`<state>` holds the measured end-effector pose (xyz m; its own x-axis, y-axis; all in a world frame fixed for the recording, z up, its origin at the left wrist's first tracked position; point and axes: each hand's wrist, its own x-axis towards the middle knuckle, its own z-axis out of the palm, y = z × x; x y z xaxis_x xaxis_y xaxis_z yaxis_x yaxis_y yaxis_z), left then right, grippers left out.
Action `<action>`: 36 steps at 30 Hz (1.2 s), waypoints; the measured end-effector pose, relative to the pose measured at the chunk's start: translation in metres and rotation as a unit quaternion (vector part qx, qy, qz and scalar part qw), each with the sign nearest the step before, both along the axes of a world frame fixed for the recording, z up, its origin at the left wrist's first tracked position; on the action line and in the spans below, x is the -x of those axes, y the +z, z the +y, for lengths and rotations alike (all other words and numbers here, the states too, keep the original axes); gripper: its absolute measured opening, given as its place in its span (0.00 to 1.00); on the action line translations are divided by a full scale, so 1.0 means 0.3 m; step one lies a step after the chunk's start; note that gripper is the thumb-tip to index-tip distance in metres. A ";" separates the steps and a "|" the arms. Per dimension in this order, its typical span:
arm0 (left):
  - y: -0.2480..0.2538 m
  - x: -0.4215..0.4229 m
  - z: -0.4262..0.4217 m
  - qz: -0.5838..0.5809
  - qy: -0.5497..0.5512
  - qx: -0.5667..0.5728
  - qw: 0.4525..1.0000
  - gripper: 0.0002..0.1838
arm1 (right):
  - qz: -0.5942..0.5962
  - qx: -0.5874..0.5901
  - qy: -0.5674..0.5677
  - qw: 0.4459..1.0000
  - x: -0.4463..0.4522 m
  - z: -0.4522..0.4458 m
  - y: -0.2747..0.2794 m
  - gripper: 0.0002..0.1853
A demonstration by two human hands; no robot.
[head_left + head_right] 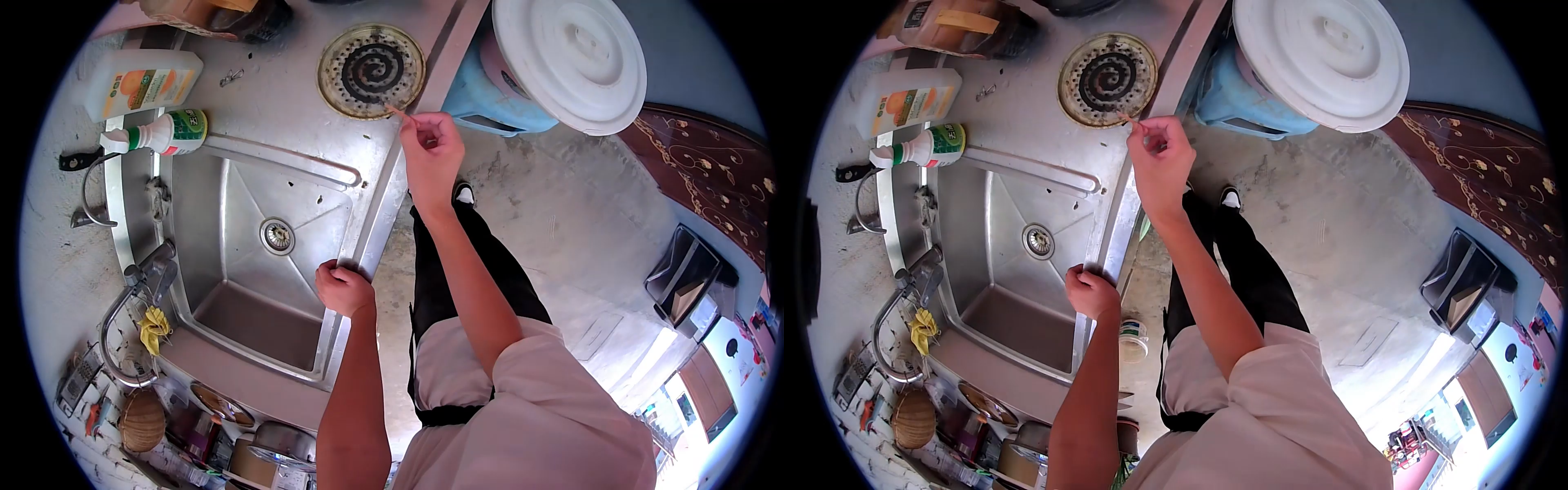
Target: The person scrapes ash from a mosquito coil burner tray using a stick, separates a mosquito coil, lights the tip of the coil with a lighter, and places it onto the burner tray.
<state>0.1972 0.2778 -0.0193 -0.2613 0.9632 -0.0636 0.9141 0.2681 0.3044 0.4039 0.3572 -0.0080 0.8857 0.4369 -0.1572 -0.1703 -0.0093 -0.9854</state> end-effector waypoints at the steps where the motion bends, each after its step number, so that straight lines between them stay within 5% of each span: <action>1: 0.000 0.000 0.001 0.002 -0.003 -0.001 1.000 0.13 | -0.010 0.007 -0.008 1.000 0.001 0.005 0.002 0.05; 36: 0.002 0.001 0.000 -0.009 -0.002 0.006 1.000 0.12 | 0.052 -0.020 0.058 0.997 -0.033 -0.013 -0.014 0.10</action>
<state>0.1968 0.2777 -0.0188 -0.2560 0.9634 -0.0801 0.9095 0.2681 0.3178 0.4138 0.3532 -0.0124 0.8090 0.5425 -0.2264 -0.2716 0.0035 -0.9624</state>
